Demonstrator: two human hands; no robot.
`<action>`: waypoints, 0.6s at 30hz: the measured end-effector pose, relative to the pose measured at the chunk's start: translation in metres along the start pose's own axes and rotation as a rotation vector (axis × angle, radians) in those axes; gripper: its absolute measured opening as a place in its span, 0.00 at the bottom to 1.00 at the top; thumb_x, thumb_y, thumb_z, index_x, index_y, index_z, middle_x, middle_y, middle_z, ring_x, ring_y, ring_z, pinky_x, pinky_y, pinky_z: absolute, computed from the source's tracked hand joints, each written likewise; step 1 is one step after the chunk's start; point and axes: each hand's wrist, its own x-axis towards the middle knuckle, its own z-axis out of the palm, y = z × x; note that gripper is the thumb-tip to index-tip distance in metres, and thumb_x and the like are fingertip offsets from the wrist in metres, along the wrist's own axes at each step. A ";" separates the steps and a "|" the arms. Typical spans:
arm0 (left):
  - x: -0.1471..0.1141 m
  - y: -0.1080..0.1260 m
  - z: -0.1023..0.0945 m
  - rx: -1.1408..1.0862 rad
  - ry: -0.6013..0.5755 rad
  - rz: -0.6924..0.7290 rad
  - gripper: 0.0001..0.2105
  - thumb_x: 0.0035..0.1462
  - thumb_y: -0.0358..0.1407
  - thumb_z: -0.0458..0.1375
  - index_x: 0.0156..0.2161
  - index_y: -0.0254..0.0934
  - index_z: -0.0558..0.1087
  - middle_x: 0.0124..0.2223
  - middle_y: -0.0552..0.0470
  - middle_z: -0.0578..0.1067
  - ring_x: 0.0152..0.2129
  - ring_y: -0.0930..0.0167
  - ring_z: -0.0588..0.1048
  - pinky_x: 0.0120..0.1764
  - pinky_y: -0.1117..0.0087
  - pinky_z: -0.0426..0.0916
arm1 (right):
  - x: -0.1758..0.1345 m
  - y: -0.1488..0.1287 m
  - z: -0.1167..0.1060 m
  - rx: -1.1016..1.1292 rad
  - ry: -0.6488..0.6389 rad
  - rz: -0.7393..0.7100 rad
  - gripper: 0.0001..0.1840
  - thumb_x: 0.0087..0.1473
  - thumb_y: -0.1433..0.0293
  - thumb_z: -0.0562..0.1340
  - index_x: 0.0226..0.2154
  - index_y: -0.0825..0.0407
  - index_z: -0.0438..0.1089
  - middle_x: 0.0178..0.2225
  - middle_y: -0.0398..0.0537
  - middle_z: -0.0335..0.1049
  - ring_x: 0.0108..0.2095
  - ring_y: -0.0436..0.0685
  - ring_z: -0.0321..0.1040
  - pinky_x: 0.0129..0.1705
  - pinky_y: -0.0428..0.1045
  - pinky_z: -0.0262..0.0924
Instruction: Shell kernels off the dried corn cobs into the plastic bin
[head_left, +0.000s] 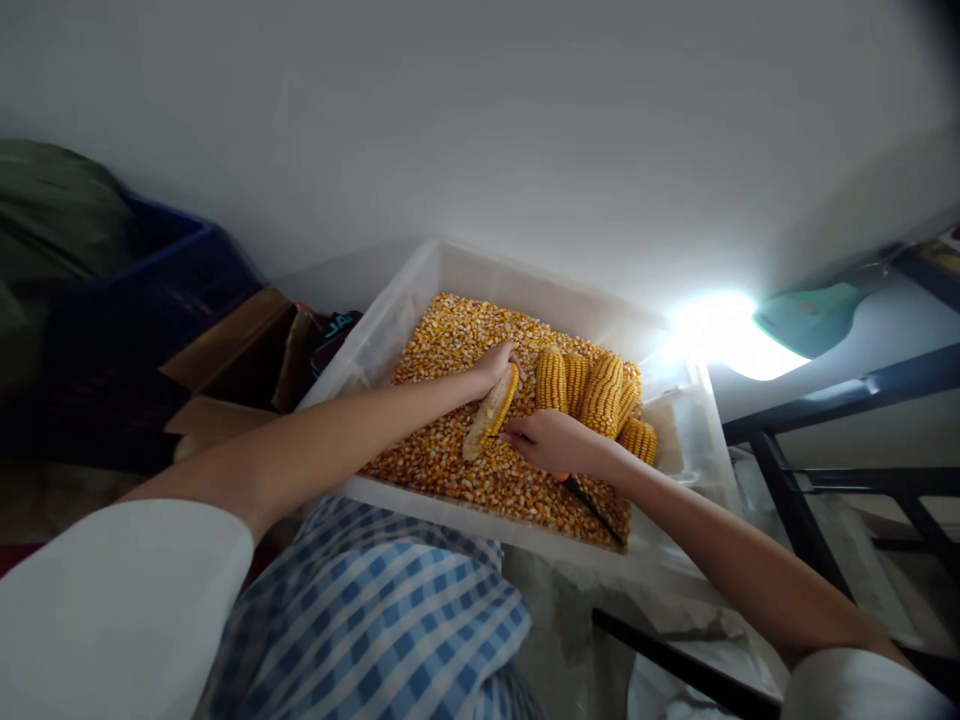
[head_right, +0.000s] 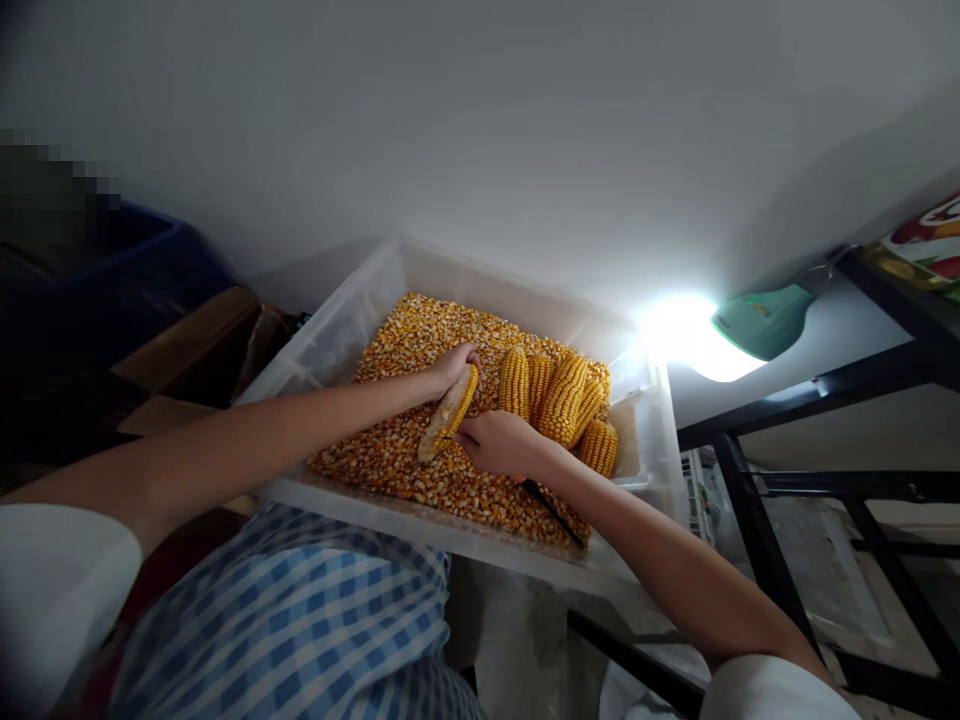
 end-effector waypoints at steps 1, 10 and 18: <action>-0.001 0.000 0.000 0.004 0.002 -0.002 0.19 0.51 0.44 0.40 0.16 0.35 0.60 0.12 0.52 0.63 0.08 0.74 0.61 0.15 0.72 0.57 | 0.000 0.000 0.001 -0.004 0.007 -0.001 0.20 0.56 0.64 0.42 0.31 0.54 0.65 0.28 0.48 0.68 0.25 0.49 0.61 0.24 0.44 0.43; -0.001 -0.004 0.001 0.073 0.048 0.035 0.21 0.52 0.44 0.38 0.17 0.36 0.61 0.11 0.53 0.62 0.07 0.75 0.60 0.15 0.74 0.56 | 0.001 -0.014 0.014 -0.056 0.023 0.153 0.20 0.55 0.64 0.41 0.34 0.54 0.65 0.30 0.53 0.69 0.31 0.54 0.65 0.31 0.46 0.51; -0.005 0.000 0.005 0.037 0.100 0.033 0.20 0.52 0.42 0.37 0.16 0.36 0.59 0.11 0.52 0.62 0.10 0.74 0.61 0.17 0.74 0.58 | 0.002 -0.030 0.022 -0.134 0.077 0.196 0.12 0.51 0.69 0.48 0.33 0.55 0.63 0.26 0.54 0.68 0.29 0.57 0.67 0.29 0.48 0.57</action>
